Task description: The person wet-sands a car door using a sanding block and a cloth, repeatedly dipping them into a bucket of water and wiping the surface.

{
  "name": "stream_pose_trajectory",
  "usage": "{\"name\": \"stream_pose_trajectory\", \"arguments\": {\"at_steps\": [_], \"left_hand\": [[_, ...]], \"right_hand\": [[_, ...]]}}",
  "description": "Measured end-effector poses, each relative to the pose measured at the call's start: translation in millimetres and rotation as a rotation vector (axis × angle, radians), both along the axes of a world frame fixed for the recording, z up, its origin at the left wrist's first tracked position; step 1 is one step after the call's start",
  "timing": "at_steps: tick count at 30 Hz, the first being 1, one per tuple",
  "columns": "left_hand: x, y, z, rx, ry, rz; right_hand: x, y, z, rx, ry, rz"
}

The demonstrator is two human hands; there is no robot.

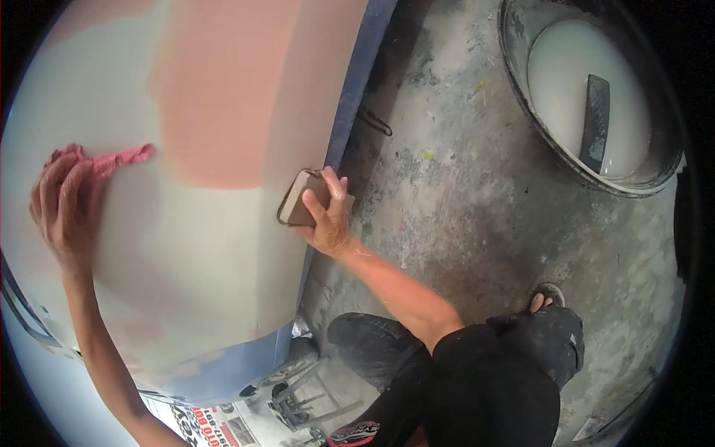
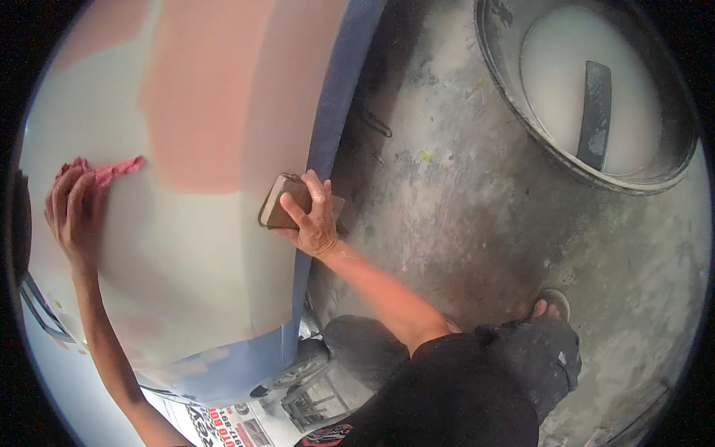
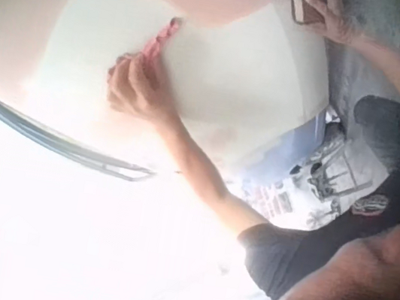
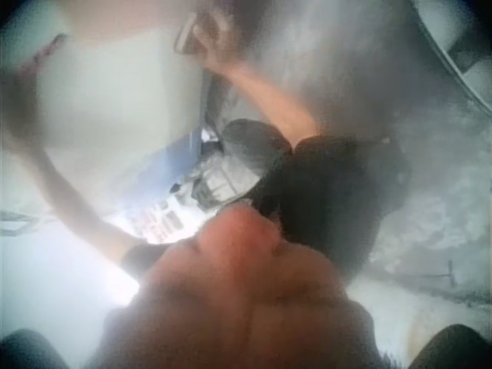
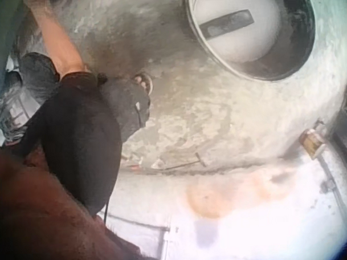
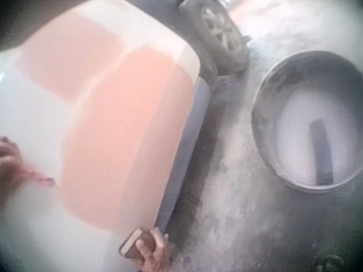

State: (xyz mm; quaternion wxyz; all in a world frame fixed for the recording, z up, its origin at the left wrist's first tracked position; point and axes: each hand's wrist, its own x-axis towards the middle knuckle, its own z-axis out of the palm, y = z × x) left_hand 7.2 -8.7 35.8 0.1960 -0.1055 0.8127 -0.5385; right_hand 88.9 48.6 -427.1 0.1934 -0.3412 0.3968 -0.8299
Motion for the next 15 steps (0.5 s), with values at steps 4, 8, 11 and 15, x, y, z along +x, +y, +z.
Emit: {"name": "stream_pose_trajectory", "arguments": {"at_steps": [4,8,11,15], "left_hand": [[4,2,4,-0.001,-0.006,0.021],[4,-4,-5,0.037,-0.004,0.021],[1,3,-2,0.035,0.015,0.039],[7,1,2,0.023,0.029,0.039]], "right_hand": [[-110,-102,25,0.072,-0.067,-0.064],[-206,-174,26,0.175,-0.076,-0.185],[-132,-124,29,0.052,-0.135,-0.08],[-19,-8,11,-0.024,-0.013,0.022]]}}
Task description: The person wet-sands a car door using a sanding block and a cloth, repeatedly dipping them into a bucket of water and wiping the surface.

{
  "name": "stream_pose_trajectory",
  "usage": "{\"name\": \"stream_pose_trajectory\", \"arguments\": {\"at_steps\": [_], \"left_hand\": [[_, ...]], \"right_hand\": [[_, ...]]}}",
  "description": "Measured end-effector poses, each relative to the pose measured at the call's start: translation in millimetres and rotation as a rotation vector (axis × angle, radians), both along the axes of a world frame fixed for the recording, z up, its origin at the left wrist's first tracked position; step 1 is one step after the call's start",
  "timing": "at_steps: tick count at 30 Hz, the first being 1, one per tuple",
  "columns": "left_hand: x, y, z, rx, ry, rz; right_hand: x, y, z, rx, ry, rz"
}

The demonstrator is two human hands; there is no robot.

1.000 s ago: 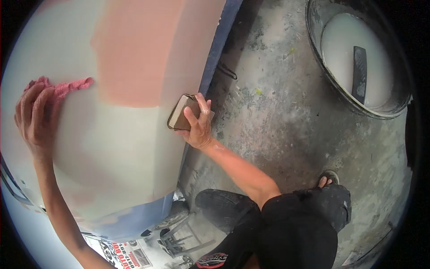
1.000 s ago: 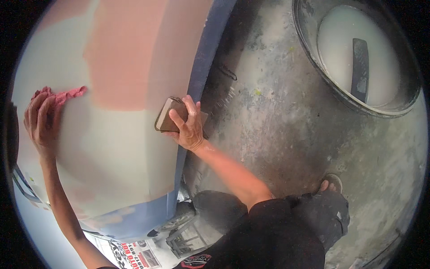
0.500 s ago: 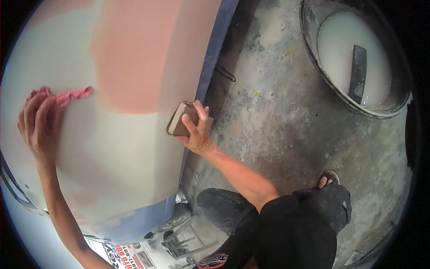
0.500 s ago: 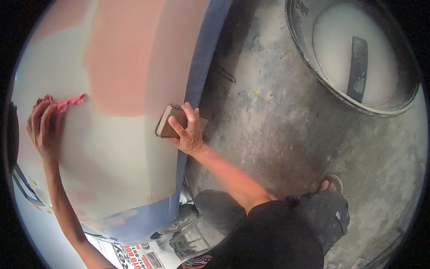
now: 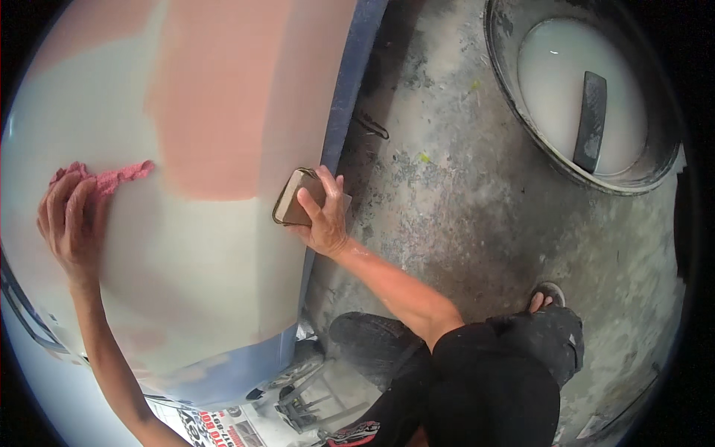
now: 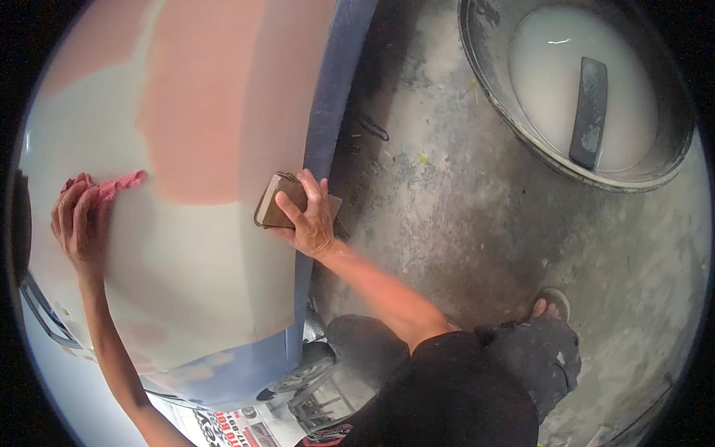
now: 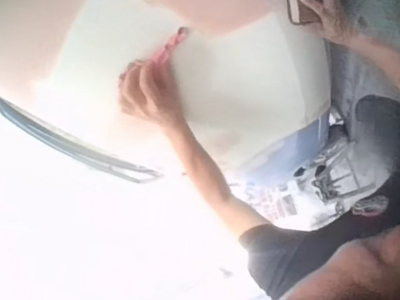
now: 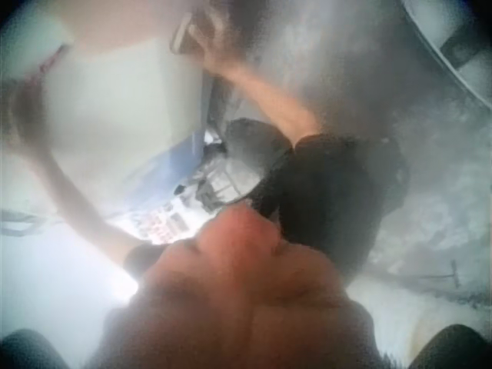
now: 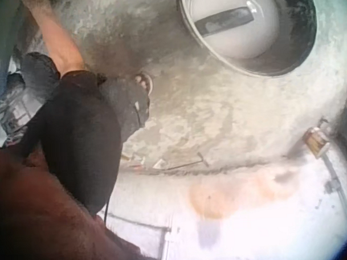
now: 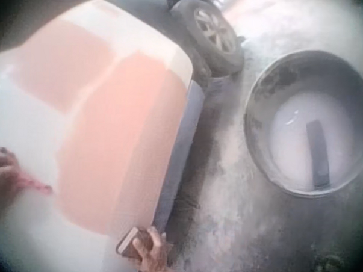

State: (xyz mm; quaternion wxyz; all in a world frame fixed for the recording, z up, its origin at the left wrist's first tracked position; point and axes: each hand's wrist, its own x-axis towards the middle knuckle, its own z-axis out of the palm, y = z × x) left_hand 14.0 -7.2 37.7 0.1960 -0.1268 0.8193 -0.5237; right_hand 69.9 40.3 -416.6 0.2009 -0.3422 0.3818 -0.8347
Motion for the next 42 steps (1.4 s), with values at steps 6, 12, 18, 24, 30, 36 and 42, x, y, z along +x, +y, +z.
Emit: {"name": "stream_pose_trajectory", "arguments": {"at_steps": [6,12,18,24,30,36,42], "left_hand": [[-1,-1,4,0.006,-0.05,0.009],[-13,10,22,-0.023,-0.105,0.016],[5,-1,2,-0.026,-0.054,-0.004],[-8,-7,10,0.054,-0.091,0.001],[9,-5,13,-0.023,-0.083,0.014],[1,-13,-2,0.155,0.017,0.04],[-10,-2,19,0.046,-0.086,0.034]], "right_hand": [[-179,-150,28,0.178,-0.046,-0.148],[-55,-58,29,0.1,-0.017,-0.112],[-30,-40,5,0.011,0.095,-0.172],[-133,-122,26,0.124,-0.055,-0.14],[-1,9,22,-0.024,0.032,-0.028],[-170,-139,27,0.09,-0.025,-0.216],[-36,-32,19,0.034,0.051,-0.122]]}}
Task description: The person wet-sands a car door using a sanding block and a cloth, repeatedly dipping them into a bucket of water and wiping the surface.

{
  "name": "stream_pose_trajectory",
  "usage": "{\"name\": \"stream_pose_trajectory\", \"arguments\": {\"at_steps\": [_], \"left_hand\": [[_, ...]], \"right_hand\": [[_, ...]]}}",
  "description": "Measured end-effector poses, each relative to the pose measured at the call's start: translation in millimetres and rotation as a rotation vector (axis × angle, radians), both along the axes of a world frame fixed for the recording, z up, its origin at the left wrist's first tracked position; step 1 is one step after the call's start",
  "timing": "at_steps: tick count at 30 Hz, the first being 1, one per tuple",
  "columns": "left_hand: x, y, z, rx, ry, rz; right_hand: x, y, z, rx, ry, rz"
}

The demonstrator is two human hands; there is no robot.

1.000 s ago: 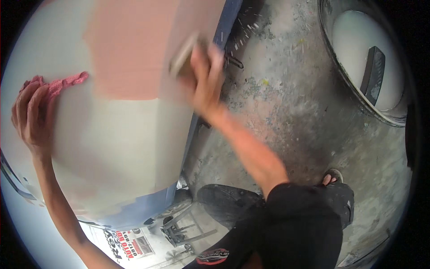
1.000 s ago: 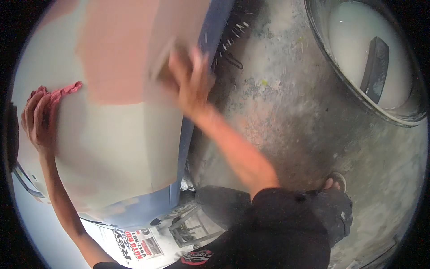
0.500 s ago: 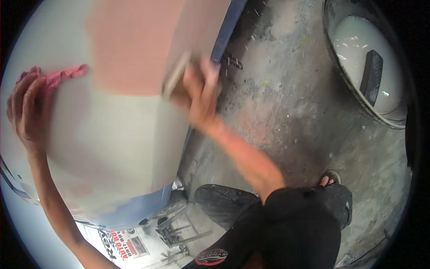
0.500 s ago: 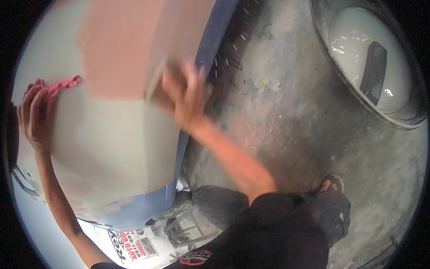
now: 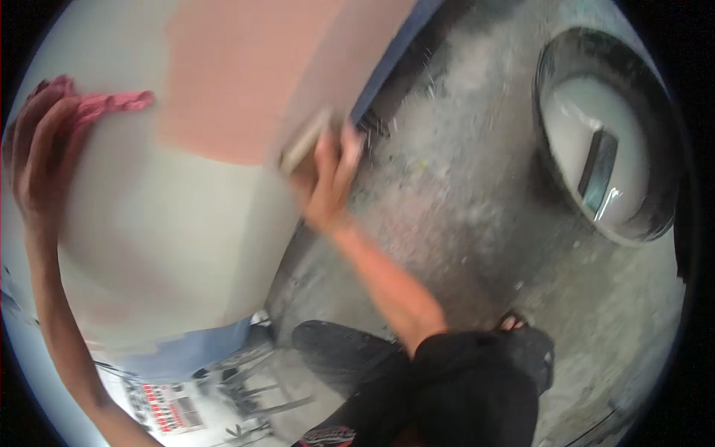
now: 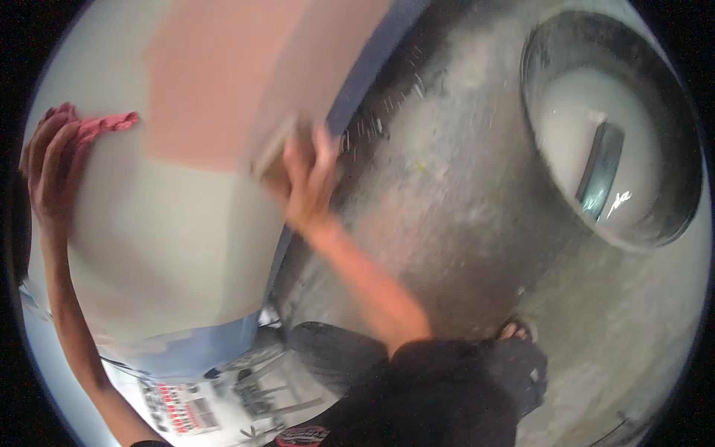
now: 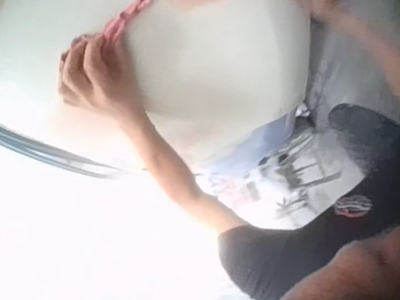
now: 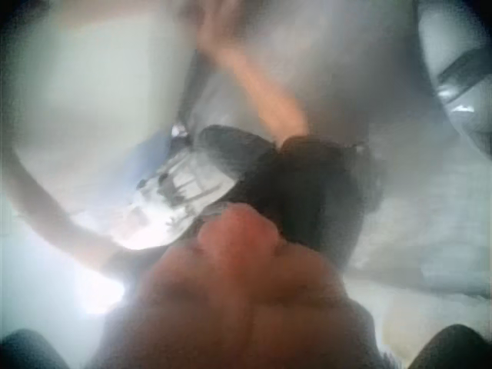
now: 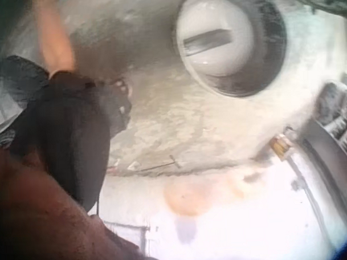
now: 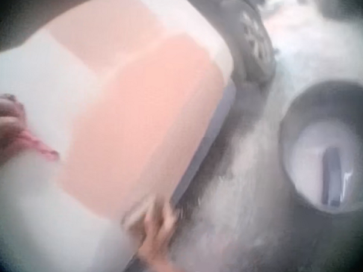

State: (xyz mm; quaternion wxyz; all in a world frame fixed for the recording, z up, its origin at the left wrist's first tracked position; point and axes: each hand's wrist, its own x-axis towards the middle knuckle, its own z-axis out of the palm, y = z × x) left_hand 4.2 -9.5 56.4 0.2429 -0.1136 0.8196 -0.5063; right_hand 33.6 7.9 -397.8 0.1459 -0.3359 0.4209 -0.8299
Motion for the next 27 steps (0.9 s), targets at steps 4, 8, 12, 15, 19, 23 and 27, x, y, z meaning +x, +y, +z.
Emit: {"name": "stream_pose_trajectory", "arguments": {"at_steps": [4,8,12,15,19,23,27], "left_hand": [[18,-4,-22,-0.043,0.013,-0.029],[5,7,-7,-0.021,-0.014,0.033],[5,2,-20,0.001,0.085,-0.031],[1,6,-19,-0.035,0.002,-0.048],[13,5,-14,-0.023,0.011,-0.012],[-9,11,-8,-0.034,-0.001,-0.027],[9,-1,-24,-0.035,0.025,-0.044]], "right_hand": [[16,3,-30,-0.021,0.048,-0.036],[-130,-129,14,-0.075,-0.097,-0.109],[-131,-123,6,-0.014,-0.107,-0.036],[-29,-23,-5,-0.063,0.058,-0.061],[10,-5,-19,-0.044,0.044,-0.013],[-156,-144,14,-0.036,-0.135,-0.07],[-157,-151,-6,0.01,-0.017,-0.178]]}}
